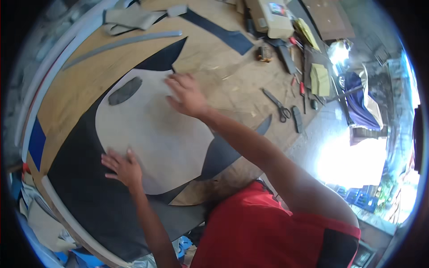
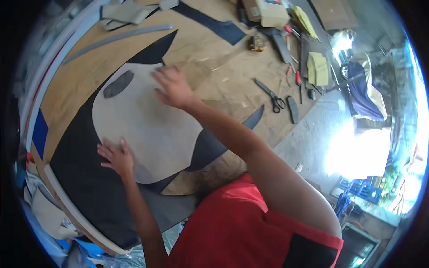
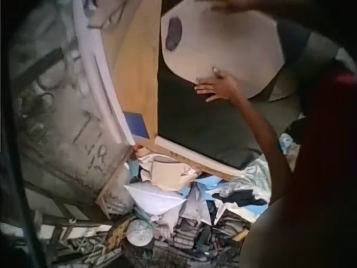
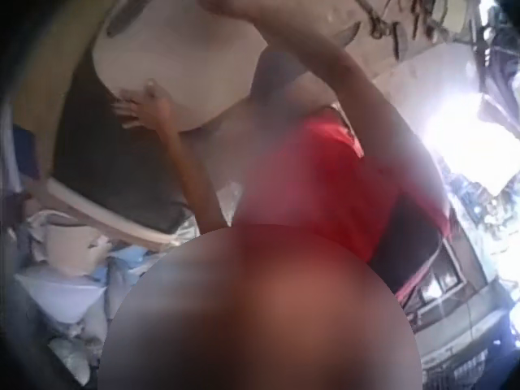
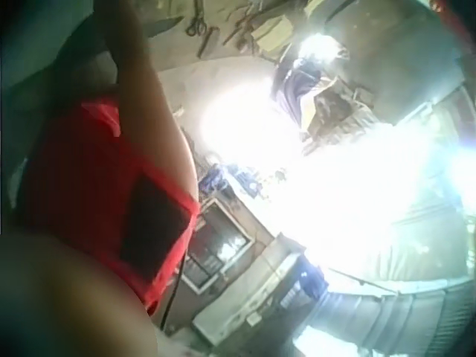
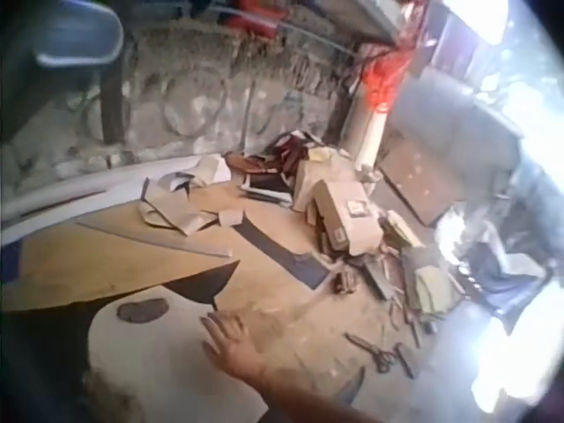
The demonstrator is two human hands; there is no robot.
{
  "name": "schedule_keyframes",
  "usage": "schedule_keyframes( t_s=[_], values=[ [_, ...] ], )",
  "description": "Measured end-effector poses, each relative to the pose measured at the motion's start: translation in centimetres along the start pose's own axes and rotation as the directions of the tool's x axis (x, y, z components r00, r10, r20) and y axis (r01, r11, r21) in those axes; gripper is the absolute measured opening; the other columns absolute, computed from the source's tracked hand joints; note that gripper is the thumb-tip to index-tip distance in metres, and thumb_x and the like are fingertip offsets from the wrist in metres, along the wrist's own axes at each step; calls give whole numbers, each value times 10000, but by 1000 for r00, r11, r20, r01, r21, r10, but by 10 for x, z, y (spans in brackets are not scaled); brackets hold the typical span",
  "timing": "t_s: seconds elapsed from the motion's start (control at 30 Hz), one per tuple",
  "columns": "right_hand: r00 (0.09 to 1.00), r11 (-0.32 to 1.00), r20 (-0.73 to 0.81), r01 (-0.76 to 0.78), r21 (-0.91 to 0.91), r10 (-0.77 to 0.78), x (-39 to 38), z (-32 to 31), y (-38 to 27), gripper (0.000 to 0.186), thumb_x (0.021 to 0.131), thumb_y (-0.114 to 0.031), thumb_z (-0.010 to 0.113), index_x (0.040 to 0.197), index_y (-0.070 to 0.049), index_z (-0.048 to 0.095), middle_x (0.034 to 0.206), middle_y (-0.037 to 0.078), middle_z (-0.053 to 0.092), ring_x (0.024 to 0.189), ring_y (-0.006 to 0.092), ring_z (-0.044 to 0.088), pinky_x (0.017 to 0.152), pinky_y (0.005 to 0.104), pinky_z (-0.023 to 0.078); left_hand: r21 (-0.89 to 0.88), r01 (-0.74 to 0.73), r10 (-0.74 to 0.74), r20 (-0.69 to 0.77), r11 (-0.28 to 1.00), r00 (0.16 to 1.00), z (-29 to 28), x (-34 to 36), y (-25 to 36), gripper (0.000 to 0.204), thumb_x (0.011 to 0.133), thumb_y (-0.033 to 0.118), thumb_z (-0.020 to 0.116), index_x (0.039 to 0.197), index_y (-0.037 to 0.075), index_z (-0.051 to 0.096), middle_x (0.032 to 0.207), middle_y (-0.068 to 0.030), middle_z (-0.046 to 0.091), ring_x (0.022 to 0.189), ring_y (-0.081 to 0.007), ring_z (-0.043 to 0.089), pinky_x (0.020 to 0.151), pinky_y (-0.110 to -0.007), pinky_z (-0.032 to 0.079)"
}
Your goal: Tracing and cutting upholstery material using paper templates and scissors.
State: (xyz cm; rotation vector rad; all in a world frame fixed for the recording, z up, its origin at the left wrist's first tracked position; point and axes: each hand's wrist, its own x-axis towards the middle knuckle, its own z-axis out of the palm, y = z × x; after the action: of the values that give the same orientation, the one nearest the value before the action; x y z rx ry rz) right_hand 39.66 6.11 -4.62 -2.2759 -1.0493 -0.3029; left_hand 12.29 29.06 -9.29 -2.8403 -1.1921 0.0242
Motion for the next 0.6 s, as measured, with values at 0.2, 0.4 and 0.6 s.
schedule_keyframes(
  t_s=[0.2,0.4,0.6],
  values=[
    [749,642,-495,-648,-409,440,-270,-202,196,488,740,-44,696,1226,-23,655,1251,204,644,1043,395,640,882,456,522,-96,-139,152,150,986,977,-29,-123,9,854,1050,565,428,1658,44,131,1717,-264,70,1591,-442,92,1155,-769,205],
    [724,619,-229,-681,-392,651,-352,-296,212,388,845,-202,722,1221,-114,684,1091,176,711,975,408,666,860,487,527,168,205,-237,204,964,950,-36,-201,42,837,1005,498,541,1604,-12,255,1675,-236,254,1562,-446,199,1141,-750,243],
    [528,517,-222,-849,-113,820,-355,-322,239,396,867,-177,722,1254,-122,657,1108,144,736,978,338,705,833,431,546,-229,-183,220,151,956,964,-73,-229,128,732,1011,440,557,1605,81,325,1661,-229,300,1540,-435,271,1140,-749,255]
  ],
)
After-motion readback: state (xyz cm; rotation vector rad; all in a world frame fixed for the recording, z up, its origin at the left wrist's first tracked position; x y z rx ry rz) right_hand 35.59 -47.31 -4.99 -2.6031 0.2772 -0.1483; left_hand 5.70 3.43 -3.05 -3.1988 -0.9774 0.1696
